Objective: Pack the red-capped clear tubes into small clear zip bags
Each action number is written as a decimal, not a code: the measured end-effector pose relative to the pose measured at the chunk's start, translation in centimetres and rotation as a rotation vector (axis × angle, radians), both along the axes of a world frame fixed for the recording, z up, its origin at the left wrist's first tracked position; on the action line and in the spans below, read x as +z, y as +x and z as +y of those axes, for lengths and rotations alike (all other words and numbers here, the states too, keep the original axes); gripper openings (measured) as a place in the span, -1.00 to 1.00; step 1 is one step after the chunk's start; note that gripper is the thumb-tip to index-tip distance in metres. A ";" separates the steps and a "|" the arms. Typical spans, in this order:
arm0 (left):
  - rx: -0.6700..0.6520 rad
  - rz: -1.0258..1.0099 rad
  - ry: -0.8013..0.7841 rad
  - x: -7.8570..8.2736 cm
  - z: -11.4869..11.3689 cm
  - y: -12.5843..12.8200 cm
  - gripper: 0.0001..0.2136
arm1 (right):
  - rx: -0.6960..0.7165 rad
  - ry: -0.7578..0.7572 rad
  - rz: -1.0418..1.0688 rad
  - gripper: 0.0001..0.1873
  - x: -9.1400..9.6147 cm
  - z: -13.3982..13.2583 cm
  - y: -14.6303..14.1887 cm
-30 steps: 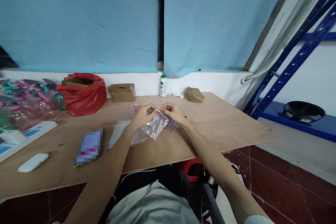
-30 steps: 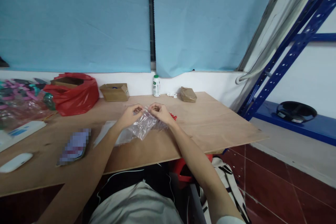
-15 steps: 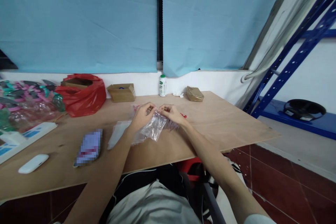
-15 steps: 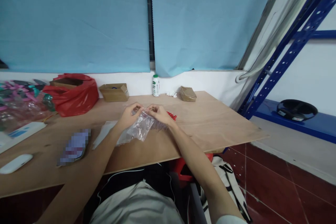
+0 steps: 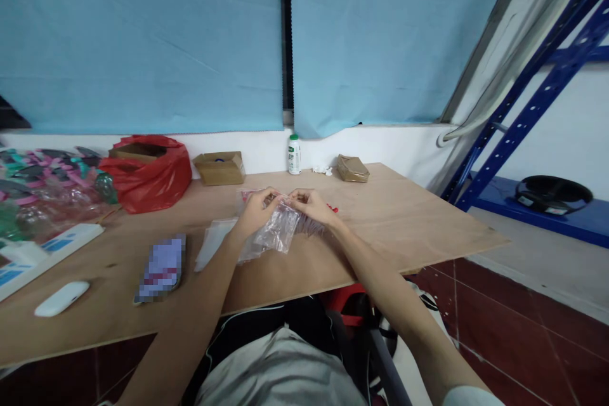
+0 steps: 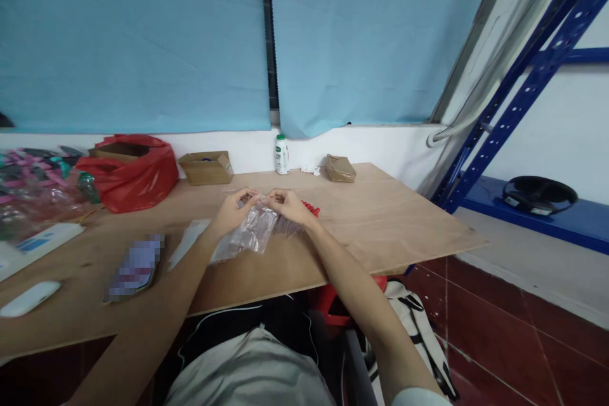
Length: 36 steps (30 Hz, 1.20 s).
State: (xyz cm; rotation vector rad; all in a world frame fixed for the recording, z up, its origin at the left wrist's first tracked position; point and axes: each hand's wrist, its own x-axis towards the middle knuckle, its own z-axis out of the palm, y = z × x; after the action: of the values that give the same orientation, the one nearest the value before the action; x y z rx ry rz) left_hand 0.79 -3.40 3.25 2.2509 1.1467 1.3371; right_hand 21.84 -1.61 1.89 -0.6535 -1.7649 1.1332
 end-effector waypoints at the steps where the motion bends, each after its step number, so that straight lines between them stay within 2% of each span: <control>1: 0.016 -0.016 0.003 0.1 0.0 -0.1 -0.76 | -0.004 -0.001 -0.004 -0.51 0.0 0.0 0.1; 11: 0.045 -0.061 0.043 0.2 -0.5 0.2 -0.75 | 0.004 0.062 0.051 -0.53 0.4 -0.4 0.2; 19: 0.105 -0.175 0.021 0.2 0.0 -0.6 -0.72 | -0.068 -0.039 0.085 -0.49 -0.1 0.7 0.5; 24: 0.060 -0.184 -0.049 -0.1 0.3 -0.8 -0.67 | -0.089 -0.025 0.072 -0.47 -0.3 0.8 0.7; 28: 0.027 -0.174 -0.049 -0.1 0.3 -0.7 -0.67 | -0.055 -0.009 0.040 -0.48 -0.3 0.8 0.8; 36: -0.007 -0.224 -0.119 1.0 0.1 -0.9 -0.61 | -0.107 0.017 0.009 -0.41 0.5 -0.2 0.2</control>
State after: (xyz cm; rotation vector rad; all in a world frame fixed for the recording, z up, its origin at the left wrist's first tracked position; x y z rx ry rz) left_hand -0.13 -3.35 4.26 1.9638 1.1070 1.4348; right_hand 22.01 -1.85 2.40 -0.7230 -1.7094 1.0462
